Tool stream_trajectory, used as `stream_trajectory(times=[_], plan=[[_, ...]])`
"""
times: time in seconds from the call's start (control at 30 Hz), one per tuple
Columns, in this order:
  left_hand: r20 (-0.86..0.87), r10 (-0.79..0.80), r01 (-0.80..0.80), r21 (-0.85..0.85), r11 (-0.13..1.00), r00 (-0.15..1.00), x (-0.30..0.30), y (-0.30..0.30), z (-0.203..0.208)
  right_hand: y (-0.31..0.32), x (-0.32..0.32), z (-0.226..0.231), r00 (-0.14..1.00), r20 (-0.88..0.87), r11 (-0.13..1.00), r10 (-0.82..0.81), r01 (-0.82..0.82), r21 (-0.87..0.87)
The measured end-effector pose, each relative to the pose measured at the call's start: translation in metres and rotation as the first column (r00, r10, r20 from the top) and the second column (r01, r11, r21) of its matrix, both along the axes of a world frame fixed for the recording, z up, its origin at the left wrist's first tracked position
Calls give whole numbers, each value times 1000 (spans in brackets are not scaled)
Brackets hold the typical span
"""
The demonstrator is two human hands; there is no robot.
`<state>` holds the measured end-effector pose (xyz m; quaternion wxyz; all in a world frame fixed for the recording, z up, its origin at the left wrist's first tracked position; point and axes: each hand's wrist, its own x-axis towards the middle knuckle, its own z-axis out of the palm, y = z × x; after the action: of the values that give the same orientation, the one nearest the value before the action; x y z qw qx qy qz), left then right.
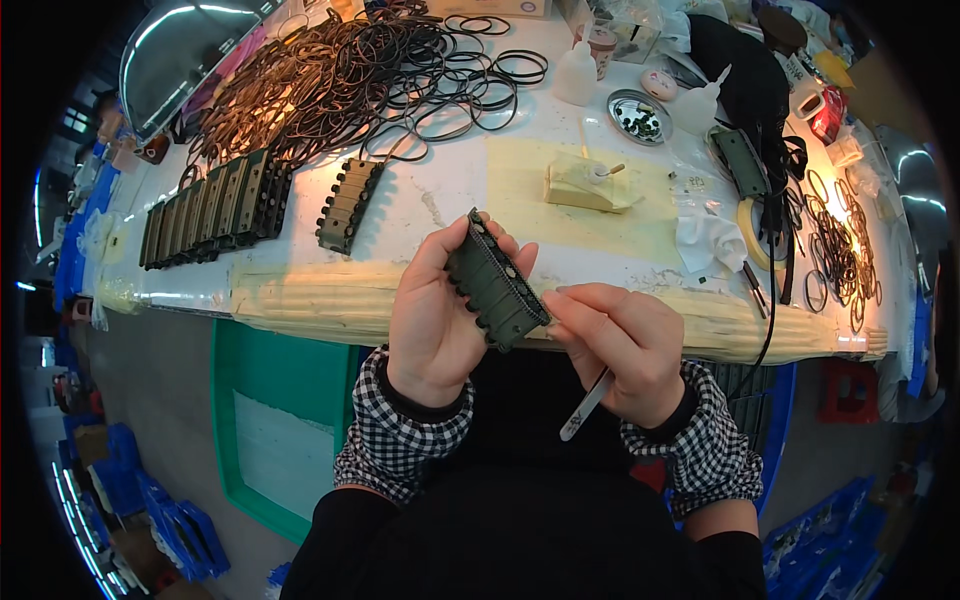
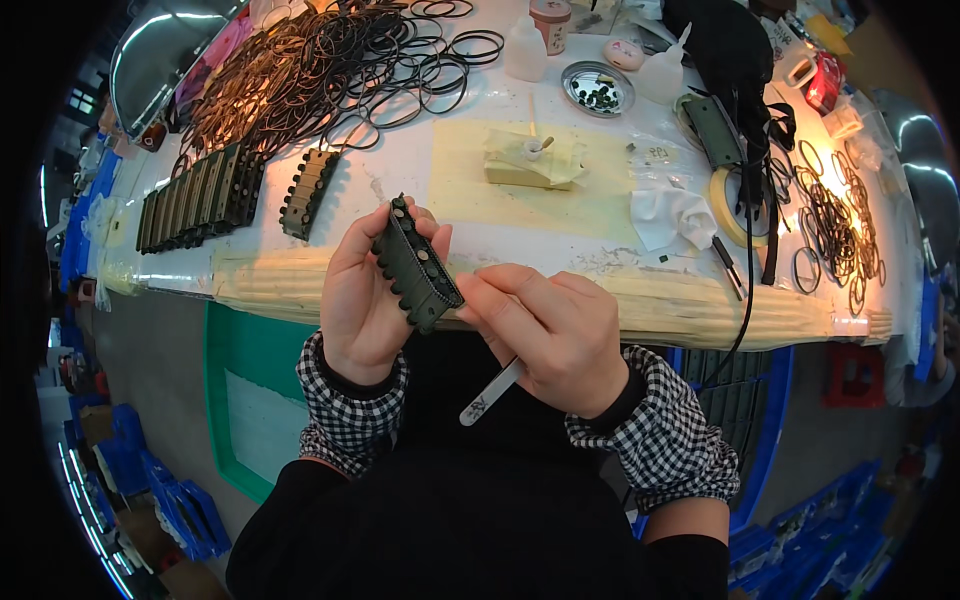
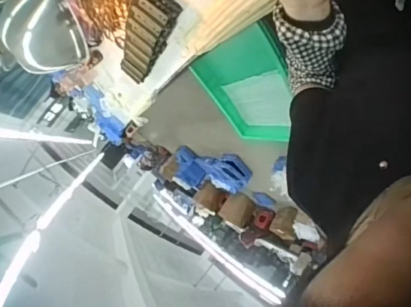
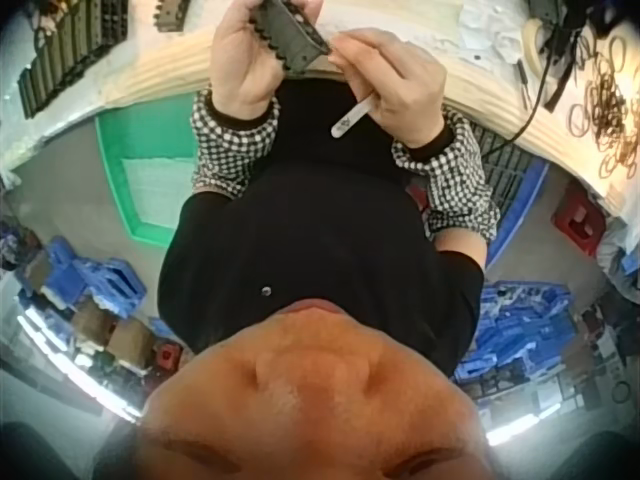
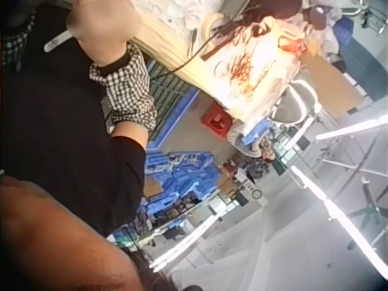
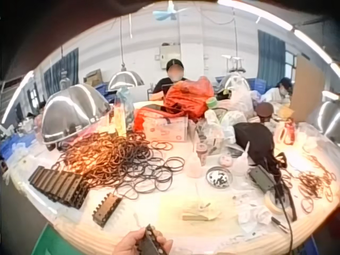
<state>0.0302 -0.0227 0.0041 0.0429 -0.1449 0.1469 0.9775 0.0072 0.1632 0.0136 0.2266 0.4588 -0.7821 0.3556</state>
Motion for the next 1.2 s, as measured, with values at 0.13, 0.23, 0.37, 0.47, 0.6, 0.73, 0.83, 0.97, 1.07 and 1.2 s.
stream_trajectory(times=[0.13, 0.23, 0.37, 0.47, 0.6, 0.73, 0.83, 0.97, 1.07, 1.2], plan=[[-28, -12, 12, 30, 999, 1000, 0, 1, 1, 0, 2, -2, 999, 41, 1000, 3, -1, -29], [-36, -19, 20, 37, 999, 999, 1, 2, 3, 0, 3, -2, 997, 69, 998, 40, -36, -54], [-57, -15, 16, 20, 1000, 998, 3, 2, 4, 3, 3, -3, 997, 61, 998, 55, -53, -38], [-112, -26, 29, 24, 999, 993, 5, 1, 1, 4, 5, -1, 997, 44, 997, 70, -69, -20], [-201, -61, 67, 20, 998, 978, 6, 0, -1, 5, 8, 1, 996, 48, 997, 76, -76, 1], [-217, -64, 66, 0, 998, 974, 7, 2, 0, 5, 9, -1, 995, 46, 997, 83, -83, -1], [-226, -66, 63, -21, 998, 972, 6, 2, -1, 6, 9, -2, 995, 47, 997, 83, -83, 2], [-258, -29, 8, -83, 997, 966, 8, 2, -4, 5, 11, -2, 994, 71, 996, 84, -86, 28], [-328, -27, -52, -228, 972, 944, 9, 2, -5, 6, 11, 3, 984, 155, 995, 89, -93, 21], [-417, -63, -230, -614, 755, 907, 9, 7, -4, 3, 8, 9, 967, 247, 995, 62, -39, -94]])
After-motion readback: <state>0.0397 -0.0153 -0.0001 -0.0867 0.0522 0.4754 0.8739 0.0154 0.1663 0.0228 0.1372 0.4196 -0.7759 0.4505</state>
